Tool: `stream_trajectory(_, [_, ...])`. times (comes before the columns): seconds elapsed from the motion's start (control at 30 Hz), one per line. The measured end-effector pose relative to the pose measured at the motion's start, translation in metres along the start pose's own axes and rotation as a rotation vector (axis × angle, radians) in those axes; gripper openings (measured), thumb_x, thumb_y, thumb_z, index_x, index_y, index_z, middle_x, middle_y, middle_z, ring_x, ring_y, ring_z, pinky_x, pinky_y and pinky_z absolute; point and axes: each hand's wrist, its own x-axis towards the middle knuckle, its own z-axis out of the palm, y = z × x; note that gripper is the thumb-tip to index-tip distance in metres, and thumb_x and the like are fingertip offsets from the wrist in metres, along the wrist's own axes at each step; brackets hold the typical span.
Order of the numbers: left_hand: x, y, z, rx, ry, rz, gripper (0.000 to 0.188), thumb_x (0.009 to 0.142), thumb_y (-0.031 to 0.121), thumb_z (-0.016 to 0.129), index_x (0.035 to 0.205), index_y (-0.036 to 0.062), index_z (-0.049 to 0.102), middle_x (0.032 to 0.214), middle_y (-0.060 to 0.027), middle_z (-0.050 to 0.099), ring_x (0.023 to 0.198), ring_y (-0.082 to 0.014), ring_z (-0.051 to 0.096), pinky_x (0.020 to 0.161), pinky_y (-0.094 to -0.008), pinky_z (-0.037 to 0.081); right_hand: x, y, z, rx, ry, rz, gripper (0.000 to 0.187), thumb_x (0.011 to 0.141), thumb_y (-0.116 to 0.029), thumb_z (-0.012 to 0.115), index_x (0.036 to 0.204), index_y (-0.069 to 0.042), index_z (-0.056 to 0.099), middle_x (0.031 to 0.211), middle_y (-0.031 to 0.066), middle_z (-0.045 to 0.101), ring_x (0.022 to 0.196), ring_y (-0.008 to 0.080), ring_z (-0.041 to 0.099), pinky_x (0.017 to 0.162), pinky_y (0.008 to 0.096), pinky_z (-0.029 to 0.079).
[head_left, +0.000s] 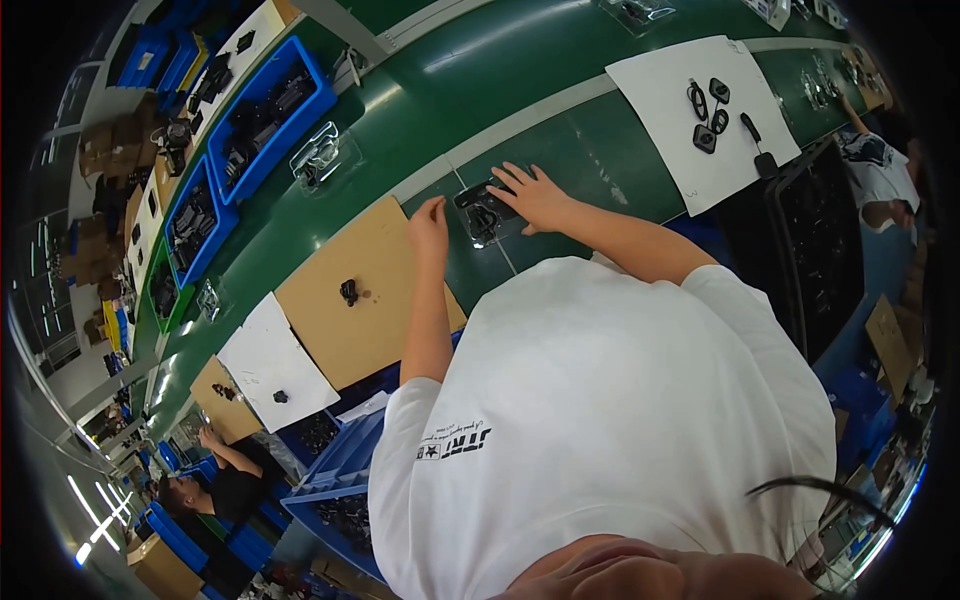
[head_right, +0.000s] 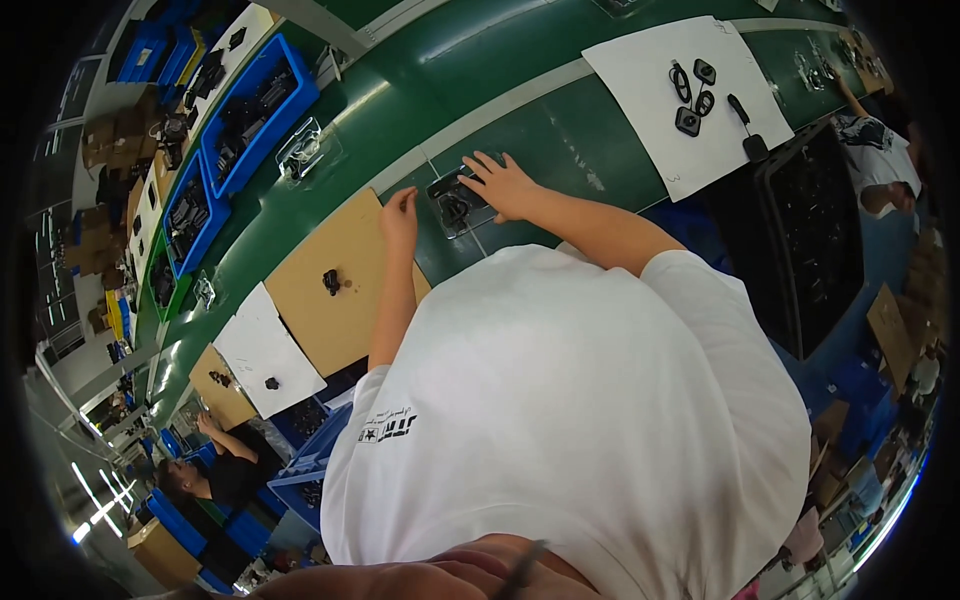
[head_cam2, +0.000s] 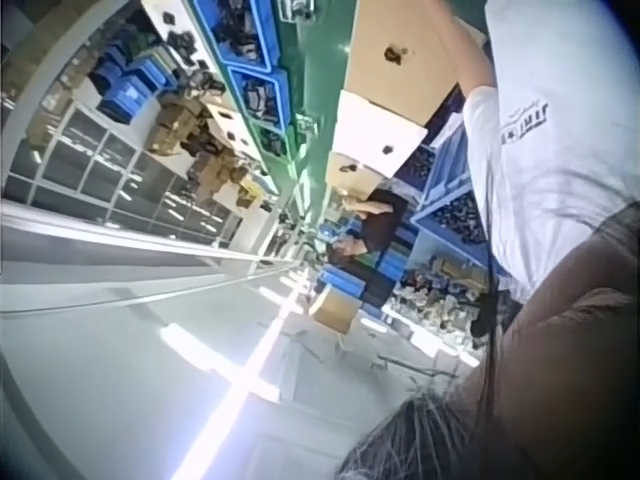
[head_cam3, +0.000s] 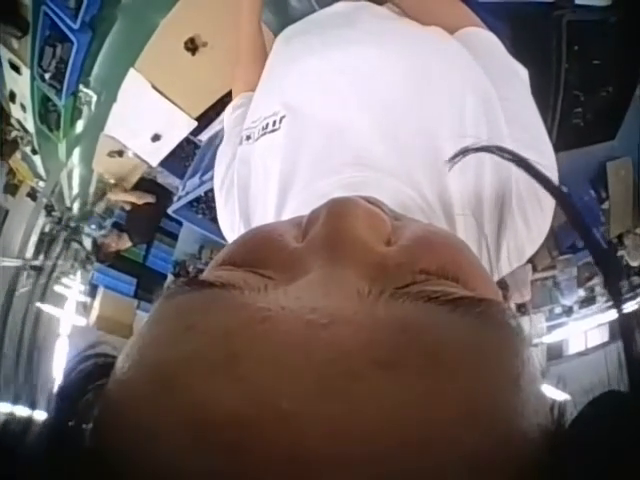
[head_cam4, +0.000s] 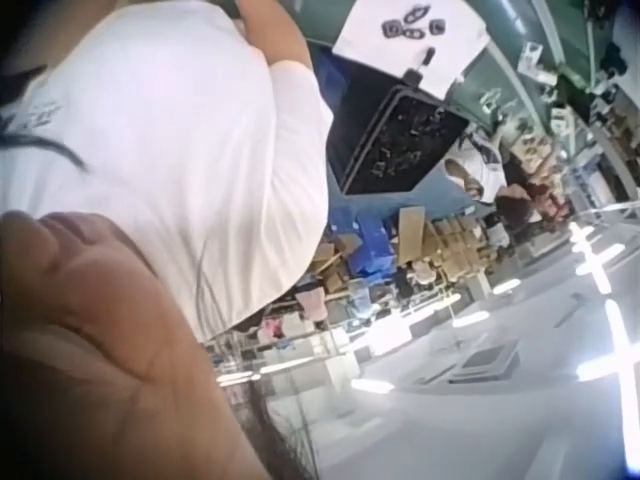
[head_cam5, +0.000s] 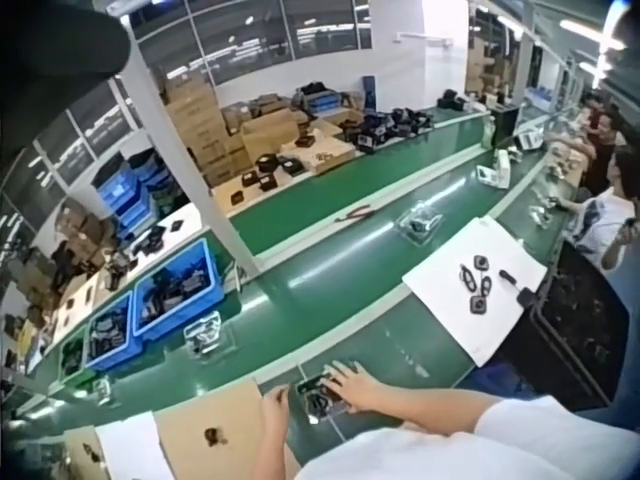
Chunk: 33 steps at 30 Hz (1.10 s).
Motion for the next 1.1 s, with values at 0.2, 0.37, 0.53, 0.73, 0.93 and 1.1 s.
stream_trajectory(0.2, [-0.025,0.017,0.024,0.459,0.133,0.439,0.042,0.083,0.007,0.058,0.124,-0.0005,0.059,0.121,-0.0131,0.066,0.118,-0.0301,0.059,0.101,-0.0436,0.041,0.004,0.002,0.004,0.037,0.031,-0.01,0.105,0.063,-0.037,0.087,0.149,-0.01,0.033,0.157,0.0187,0.02,0.146,0.0373,0.018,0.109,0.0577,0.032])
stream_trajectory(0.37, [-0.029,0.016,0.043,0.686,0.066,0.487,0.055,0.083,0.009,0.057,0.135,-0.0062,0.047,0.131,-0.0211,0.058,0.128,-0.0351,0.051,0.107,-0.0444,0.036,0.007,0.003,0.011,-0.004,0.085,-0.046,0.107,0.058,-0.035,0.089,0.148,-0.015,0.034,0.155,0.0182,0.023,0.143,0.0375,0.023,0.109,0.0588,0.031])
stream_trajectory(0.53, [-0.024,0.027,0.021,0.166,0.025,0.228,0.057,0.085,0.006,0.056,0.139,-0.0058,0.043,0.138,-0.0258,0.05,0.13,-0.0389,0.048,0.106,-0.0439,0.038,0.025,0.035,-0.013,-0.003,0.071,-0.069,0.11,0.052,-0.032,0.09,0.147,-0.024,0.036,0.152,0.0174,0.027,0.14,0.0374,0.027,0.108,0.0594,0.03])
stream_trajectory(0.73, [-0.027,0.002,-0.005,-0.075,0.055,-0.083,0.053,0.086,0.0,0.054,0.137,-0.0037,0.044,0.133,-0.0249,0.053,0.125,-0.0411,0.05,0.104,-0.044,0.041,0.096,0.141,-0.064,-0.101,0.243,0.075,0.123,0.047,-0.023,0.091,0.151,-0.036,0.027,0.152,0.0113,0.032,0.141,0.0353,0.03,0.11,0.056,0.032])
stream_trajectory(0.93, [0.069,-0.061,-0.014,0.306,0.2,0.129,0.055,0.08,0.0,0.058,0.134,0.0026,0.048,0.136,-0.0212,0.051,0.128,-0.0374,0.048,0.101,-0.0457,0.042,0.113,0.185,-0.107,-0.231,0.252,0.322,0.103,0.068,-0.007,0.078,0.152,-0.034,0.026,0.156,0.0106,0.029,0.143,0.0317,0.03,0.11,0.051,0.035])
stream_trajectory(1.1, [0.174,-0.111,-0.035,0.892,0.278,0.204,0.043,0.085,0.012,0.056,0.128,0.0095,0.053,0.135,-0.0093,0.054,0.129,-0.0295,0.047,0.095,-0.0443,0.041,0.048,0.132,-0.046,0.225,0.681,0.152,0.056,0.077,0.0,0.059,0.131,-0.013,0.052,0.142,0.0135,0.049,0.124,0.0343,0.052,0.102,0.0384,0.044])
